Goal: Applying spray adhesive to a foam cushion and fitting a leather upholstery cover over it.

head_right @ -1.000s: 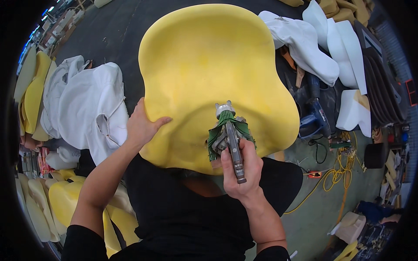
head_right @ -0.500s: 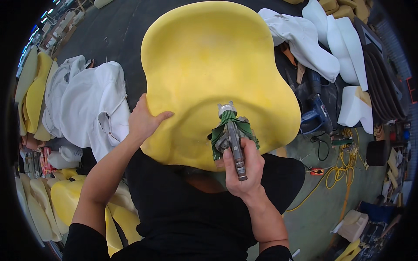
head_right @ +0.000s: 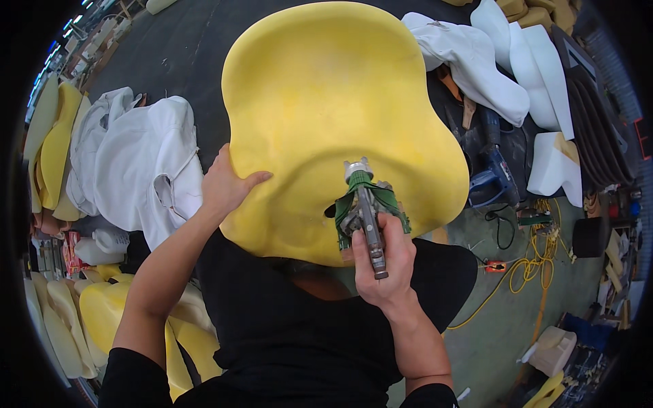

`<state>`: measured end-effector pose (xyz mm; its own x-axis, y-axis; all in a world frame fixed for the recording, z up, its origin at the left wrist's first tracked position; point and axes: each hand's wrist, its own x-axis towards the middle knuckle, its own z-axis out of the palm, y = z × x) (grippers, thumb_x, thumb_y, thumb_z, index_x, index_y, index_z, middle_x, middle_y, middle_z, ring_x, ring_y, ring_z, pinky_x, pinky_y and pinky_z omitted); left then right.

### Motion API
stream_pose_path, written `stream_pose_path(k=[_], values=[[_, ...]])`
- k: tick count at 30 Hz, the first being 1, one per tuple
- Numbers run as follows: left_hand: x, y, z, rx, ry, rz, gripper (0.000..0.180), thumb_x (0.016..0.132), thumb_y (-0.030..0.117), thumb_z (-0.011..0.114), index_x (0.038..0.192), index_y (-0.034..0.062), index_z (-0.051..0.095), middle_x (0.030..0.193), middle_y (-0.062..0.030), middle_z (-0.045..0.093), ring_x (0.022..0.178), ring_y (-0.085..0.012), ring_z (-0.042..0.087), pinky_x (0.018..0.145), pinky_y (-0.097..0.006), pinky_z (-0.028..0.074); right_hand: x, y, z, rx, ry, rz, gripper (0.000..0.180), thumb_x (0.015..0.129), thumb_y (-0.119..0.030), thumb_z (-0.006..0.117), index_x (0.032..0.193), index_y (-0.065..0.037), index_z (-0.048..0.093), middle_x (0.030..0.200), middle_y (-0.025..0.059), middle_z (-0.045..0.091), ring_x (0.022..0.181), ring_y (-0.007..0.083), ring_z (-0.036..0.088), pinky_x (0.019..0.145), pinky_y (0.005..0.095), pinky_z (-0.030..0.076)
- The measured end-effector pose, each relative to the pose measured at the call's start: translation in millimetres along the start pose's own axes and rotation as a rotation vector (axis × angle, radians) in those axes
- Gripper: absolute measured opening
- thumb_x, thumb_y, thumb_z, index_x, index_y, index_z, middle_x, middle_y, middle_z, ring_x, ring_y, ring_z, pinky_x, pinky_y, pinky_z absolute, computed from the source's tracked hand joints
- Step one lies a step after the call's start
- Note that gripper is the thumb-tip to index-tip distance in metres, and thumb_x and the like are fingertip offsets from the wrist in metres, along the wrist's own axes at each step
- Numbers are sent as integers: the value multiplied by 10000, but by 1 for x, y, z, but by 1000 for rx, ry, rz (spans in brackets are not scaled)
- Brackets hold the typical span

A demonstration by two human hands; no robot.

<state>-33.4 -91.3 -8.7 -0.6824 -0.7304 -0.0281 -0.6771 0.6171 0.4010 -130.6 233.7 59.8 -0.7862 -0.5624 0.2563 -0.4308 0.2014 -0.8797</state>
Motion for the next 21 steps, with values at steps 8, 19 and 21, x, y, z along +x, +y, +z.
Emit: stream_pose_path(k=[8, 19, 21], values=[[2, 9, -2, -20, -54, -20, 1081, 706, 726, 857, 1424, 21, 463, 1309, -220, 660, 1128, -417, 710, 922, -525, 578, 4, -5, 7, 90, -80, -30, 205, 953, -60, 720, 1108, 21, 613, 745, 97, 633, 600, 215, 593, 595, 335, 478], [1, 7, -5, 7, -48, -35, 1042, 712, 718, 856, 1399, 34, 474, 1301, -213, 666, 1125, -412, 713, 923, -520, 578, 6, -4, 5, 23, -92, -86, 197, 960, -76, 719, 1101, 18, 618, 745, 92, 656, 615, 245, 622, 624, 343, 494], [2, 9, -1, 0, -46, -29, 1041, 711, 721, 854, 1397, 36, 476, 1302, -213, 666, 1122, -413, 715, 920, -520, 579, 6, -2, 6, 15, -108, -91, 203, 959, -78, 721, 1103, 21, 618, 739, 92, 656, 613, 249, 622, 630, 345, 498]])
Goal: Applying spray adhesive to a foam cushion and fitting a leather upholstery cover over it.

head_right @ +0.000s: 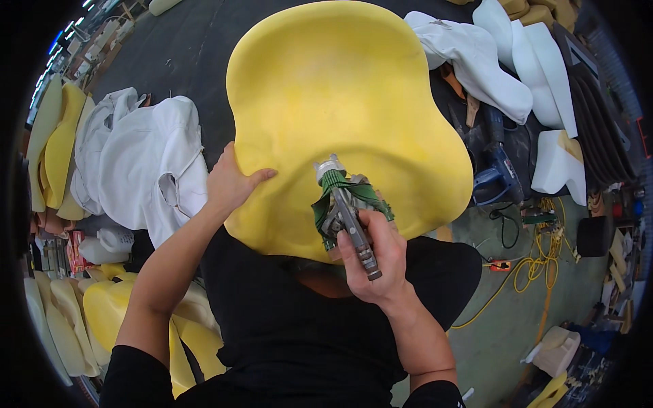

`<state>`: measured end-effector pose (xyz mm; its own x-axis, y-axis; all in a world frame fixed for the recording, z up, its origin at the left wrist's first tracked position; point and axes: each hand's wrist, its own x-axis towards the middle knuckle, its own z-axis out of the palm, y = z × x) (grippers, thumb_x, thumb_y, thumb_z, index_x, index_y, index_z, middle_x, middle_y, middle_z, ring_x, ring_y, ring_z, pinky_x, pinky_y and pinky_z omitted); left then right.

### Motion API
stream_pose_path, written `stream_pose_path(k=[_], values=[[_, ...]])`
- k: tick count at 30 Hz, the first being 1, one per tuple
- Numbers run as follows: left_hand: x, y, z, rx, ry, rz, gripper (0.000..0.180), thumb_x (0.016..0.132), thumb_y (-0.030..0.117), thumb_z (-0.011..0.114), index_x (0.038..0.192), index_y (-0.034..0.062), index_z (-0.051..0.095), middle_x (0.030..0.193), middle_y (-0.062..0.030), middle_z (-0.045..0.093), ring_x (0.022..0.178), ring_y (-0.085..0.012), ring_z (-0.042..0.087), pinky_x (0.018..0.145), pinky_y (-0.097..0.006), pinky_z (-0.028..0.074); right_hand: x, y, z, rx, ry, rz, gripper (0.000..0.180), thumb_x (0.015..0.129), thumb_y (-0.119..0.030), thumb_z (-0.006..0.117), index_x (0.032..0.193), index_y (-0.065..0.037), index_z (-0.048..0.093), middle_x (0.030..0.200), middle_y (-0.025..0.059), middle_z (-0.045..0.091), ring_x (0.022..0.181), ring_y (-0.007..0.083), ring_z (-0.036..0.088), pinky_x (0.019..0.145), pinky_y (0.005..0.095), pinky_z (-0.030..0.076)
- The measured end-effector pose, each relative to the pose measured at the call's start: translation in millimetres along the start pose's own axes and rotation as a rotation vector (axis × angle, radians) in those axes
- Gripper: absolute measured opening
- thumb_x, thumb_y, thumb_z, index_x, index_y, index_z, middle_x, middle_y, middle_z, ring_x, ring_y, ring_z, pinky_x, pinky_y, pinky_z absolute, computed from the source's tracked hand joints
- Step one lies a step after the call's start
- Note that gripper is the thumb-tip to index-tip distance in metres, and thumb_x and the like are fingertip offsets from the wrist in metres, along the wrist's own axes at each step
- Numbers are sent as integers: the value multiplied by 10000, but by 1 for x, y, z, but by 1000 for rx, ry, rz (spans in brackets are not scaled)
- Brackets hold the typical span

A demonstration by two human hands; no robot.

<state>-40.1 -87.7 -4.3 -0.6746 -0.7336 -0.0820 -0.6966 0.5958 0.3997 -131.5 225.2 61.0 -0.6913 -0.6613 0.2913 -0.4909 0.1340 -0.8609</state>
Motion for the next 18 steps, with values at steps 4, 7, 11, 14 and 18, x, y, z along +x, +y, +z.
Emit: stream_pose_path(k=[4, 7, 11, 14, 18], values=[[-4, 8, -8, -17, -13, -47, 977, 719, 641, 892, 1393, 34, 530, 1296, -202, 687, 1196, -396, 686, 987, -502, 546, -1, -4, 3, 70, 24, 17, 210, 961, -84, 729, 1105, 24, 621, 732, 84, 649, 600, 216, 609, 632, 331, 496], [-4, 8, -10, -21, -3, -44, 971, 722, 635, 893, 1393, 34, 530, 1299, -205, 685, 1199, -396, 684, 992, -501, 544, 2, -8, 3, 75, 48, 34, 208, 963, -86, 731, 1105, 22, 625, 732, 82, 642, 604, 197, 602, 628, 326, 491], [-4, 7, -9, -17, -13, -50, 984, 725, 634, 893, 1408, 34, 518, 1308, -208, 682, 1200, -398, 683, 991, -498, 546, 3, -3, 2, 0, 69, -10, 208, 968, -85, 731, 1114, 20, 626, 736, 85, 649, 612, 194, 611, 620, 325, 491], [-2, 2, -6, -4, -5, -23, 1028, 714, 685, 873, 1410, 31, 492, 1305, -209, 674, 1152, -405, 703, 952, -505, 566, 4, 0, 2, -15, 55, -64, 212, 969, -84, 731, 1116, 24, 623, 738, 90, 655, 623, 199, 627, 628, 326, 502], [-1, 1, -5, 9, -16, -10, 1076, 703, 736, 850, 1416, 27, 466, 1308, -206, 664, 1109, -411, 721, 915, -513, 586, 1, -4, 5, 67, 55, -13, 213, 977, -89, 727, 1113, 33, 617, 739, 89, 659, 631, 188, 638, 628, 316, 507]])
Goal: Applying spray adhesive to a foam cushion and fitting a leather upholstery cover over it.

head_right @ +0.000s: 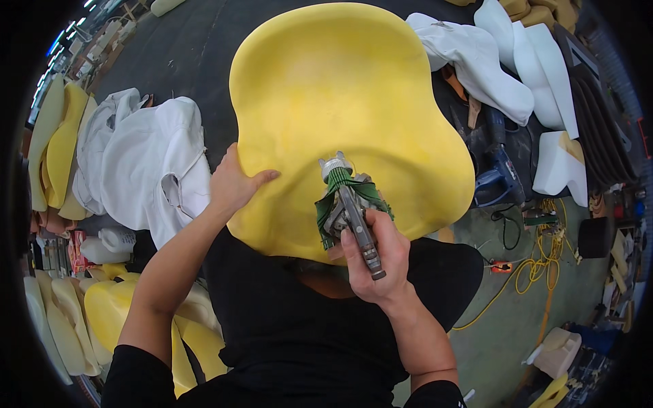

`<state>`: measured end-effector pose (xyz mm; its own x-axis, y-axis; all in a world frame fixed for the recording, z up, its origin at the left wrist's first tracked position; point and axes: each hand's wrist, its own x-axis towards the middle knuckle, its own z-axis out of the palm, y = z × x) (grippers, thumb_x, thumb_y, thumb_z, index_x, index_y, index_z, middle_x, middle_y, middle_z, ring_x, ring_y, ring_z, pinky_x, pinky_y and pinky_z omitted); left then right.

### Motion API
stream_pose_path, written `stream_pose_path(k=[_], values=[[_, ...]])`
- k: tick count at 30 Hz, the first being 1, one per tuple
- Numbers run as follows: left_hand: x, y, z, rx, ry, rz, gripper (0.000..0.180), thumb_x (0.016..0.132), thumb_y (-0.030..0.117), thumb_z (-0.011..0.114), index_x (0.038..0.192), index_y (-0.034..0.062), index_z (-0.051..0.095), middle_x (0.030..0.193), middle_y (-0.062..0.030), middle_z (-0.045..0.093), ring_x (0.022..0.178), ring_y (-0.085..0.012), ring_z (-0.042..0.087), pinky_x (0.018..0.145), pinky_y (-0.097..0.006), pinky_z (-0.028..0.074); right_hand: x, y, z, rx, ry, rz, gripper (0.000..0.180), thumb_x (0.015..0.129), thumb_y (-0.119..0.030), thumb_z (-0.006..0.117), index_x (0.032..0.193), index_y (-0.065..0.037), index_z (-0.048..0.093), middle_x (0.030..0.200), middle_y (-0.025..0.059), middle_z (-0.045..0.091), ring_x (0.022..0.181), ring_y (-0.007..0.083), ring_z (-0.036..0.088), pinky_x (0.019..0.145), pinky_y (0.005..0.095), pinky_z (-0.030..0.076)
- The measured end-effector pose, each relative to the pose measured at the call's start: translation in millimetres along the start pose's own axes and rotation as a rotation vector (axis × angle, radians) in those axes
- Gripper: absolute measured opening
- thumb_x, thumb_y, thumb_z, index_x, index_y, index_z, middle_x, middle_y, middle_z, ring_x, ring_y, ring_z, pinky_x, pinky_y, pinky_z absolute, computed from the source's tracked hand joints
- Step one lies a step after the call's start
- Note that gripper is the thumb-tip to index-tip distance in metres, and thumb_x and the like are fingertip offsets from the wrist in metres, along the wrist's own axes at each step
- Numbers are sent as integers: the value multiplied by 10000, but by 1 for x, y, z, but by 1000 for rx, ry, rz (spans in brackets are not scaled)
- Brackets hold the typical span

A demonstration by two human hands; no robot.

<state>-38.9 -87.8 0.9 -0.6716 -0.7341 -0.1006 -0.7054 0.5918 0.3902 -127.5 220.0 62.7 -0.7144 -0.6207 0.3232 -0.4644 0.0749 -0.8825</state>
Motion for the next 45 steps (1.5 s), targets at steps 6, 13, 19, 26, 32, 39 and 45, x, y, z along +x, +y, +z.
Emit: stream_pose_path(k=[6, 13, 19, 26, 32, 39, 45], values=[[1, -4, 4, 11, 23, 3, 1107, 700, 751, 844, 1439, 27, 453, 1324, -210, 654, 1121, -409, 717, 923, -516, 583, -4, 1, -4, -1, 54, 20, 217, 991, -104, 719, 1113, 35, 607, 743, 73, 654, 616, 151, 608, 600, 294, 492], [1, -2, 3, 14, 5, -3, 1104, 706, 749, 841, 1442, 25, 448, 1323, -209, 653, 1134, -412, 710, 929, -515, 580, -4, 5, -5, -70, 36, -14, 224, 967, -100, 730, 1123, 22, 626, 751, 88, 656, 636, 226, 611, 655, 342, 501], [-1, 0, 4, 5, 17, 8, 1100, 705, 743, 845, 1443, 29, 450, 1318, -209, 656, 1139, -409, 710, 928, -513, 581, 0, 1, 0, -10, -30, -5, 228, 966, -96, 725, 1129, 28, 622, 745, 84, 701, 667, 248, 656, 680, 355, 515], [0, -2, 5, -7, 39, 21, 1072, 700, 733, 856, 1415, 33, 471, 1298, -213, 667, 1116, -414, 716, 921, -517, 580, 1, -4, -1, 5, -63, -31, 221, 961, -73, 724, 1120, 32, 612, 721, 77, 707, 581, 211, 668, 576, 318, 494], [-1, -1, 1, -32, 28, 8, 1008, 714, 691, 872, 1388, 37, 506, 1283, -202, 683, 1153, -403, 701, 946, -508, 564, -6, 1, -10, -52, -65, 59, 217, 953, -64, 728, 1115, 27, 617, 714, 83, 673, 574, 207, 662, 577, 319, 494], [-2, -4, 3, -32, 49, 41, 1072, 701, 732, 857, 1413, 35, 464, 1301, -210, 663, 1120, -417, 713, 911, -517, 580, -4, -11, -10, -7, -97, 36, 202, 948, -46, 713, 1110, 25, 615, 711, 74, 682, 586, 210, 698, 579, 312, 510], [-7, -4, 4, -40, 68, 48, 1070, 705, 710, 865, 1429, 37, 457, 1297, -212, 661, 1124, -425, 707, 918, -520, 575, -13, -3, -7, -125, -19, 6, 181, 955, -35, 695, 1105, 18, 609, 694, 60, 682, 585, 190, 714, 590, 301, 519]])
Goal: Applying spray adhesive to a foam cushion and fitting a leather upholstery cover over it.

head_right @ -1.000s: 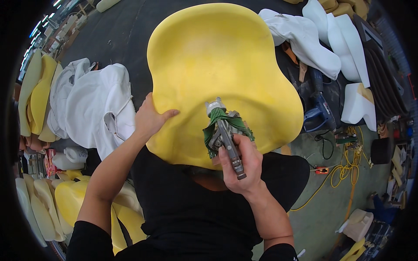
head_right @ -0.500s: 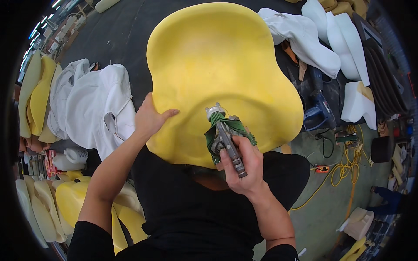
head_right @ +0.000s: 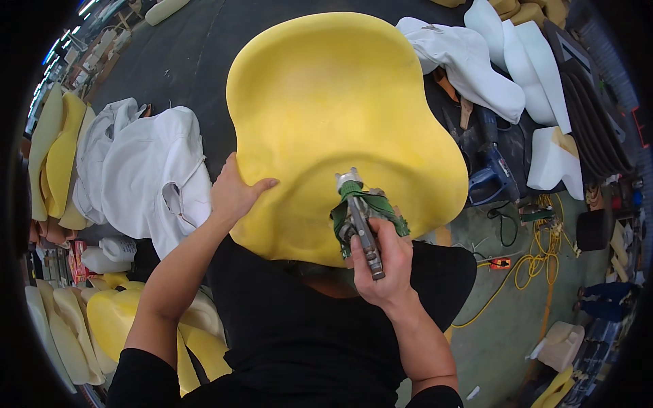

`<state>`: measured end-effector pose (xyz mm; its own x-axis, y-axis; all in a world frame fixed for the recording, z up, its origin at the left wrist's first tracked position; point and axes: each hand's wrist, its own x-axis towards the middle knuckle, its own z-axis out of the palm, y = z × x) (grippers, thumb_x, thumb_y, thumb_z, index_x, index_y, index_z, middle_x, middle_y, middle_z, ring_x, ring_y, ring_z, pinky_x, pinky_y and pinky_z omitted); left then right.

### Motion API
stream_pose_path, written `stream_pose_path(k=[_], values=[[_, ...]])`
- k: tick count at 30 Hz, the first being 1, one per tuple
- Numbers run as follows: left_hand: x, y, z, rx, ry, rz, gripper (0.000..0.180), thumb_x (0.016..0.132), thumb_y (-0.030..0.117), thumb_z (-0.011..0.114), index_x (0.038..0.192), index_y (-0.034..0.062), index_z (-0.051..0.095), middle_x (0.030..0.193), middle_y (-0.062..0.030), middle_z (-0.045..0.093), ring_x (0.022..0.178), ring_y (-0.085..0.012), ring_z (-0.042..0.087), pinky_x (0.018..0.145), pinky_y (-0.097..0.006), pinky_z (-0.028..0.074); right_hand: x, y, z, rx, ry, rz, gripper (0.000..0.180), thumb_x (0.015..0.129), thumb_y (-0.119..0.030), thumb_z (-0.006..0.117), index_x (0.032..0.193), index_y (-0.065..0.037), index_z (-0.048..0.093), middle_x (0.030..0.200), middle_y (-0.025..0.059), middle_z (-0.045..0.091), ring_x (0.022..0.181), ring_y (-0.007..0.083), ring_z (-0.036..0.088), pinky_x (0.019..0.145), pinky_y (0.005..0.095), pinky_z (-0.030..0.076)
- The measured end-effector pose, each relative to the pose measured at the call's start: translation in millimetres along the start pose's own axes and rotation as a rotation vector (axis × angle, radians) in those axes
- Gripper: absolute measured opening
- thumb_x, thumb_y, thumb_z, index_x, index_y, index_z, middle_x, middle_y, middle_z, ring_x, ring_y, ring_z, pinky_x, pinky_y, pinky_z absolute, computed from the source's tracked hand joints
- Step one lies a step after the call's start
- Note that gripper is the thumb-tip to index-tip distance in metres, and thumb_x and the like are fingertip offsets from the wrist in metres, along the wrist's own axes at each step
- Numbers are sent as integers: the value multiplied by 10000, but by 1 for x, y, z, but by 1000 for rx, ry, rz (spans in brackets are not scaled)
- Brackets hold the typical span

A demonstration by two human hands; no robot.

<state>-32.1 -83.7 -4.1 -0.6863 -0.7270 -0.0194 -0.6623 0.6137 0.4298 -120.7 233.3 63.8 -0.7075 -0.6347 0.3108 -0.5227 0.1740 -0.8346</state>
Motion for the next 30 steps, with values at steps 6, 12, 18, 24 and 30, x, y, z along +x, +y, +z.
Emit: stream_pose_path(k=[6, 12, 18, 24, 30], values=[[6, -4, 0, -12, -25, -10, 1077, 705, 712, 866, 1425, 26, 453, 1300, -211, 660, 1133, -422, 703, 916, -521, 574, -2, -2, -8, 23, 5, 89, 168, 959, -45, 687, 1095, 17, 611, 715, 77, 680, 567, 194, 702, 626, 313, 534], [5, -3, 1, -11, -26, -1, 1115, 711, 707, 866, 1466, 12, 430, 1310, -211, 657, 1138, -415, 702, 926, -521, 572, -3, -8, -2, 16, 26, 85, 167, 960, -39, 688, 1096, 14, 607, 693, 70, 669, 567, 182, 668, 603, 308, 509], [4, -2, -1, -10, -55, -33, 1130, 713, 713, 861, 1483, 14, 420, 1323, -207, 646, 1160, -413, 693, 949, -517, 565, -6, -6, -3, -34, -29, 3, 164, 971, -54, 696, 1087, 15, 604, 690, 53, 647, 562, 155, 631, 615, 289, 512], [4, -3, 1, -1, -45, -19, 1136, 714, 723, 855, 1484, 12, 417, 1319, -213, 652, 1171, -410, 690, 956, -518, 562, -6, -12, -7, -10, 64, 170, 154, 979, -47, 677, 1097, 17, 601, 738, 69, 661, 581, 172, 694, 601, 295, 533], [3, -2, 0, 10, -42, -25, 1127, 716, 723, 854, 1475, 12, 422, 1317, -215, 654, 1166, -411, 691, 947, -515, 565, -4, -12, -9, 14, 27, 123, 168, 977, -32, 674, 1117, 25, 599, 723, 67, 665, 595, 171, 724, 569, 289, 526]])
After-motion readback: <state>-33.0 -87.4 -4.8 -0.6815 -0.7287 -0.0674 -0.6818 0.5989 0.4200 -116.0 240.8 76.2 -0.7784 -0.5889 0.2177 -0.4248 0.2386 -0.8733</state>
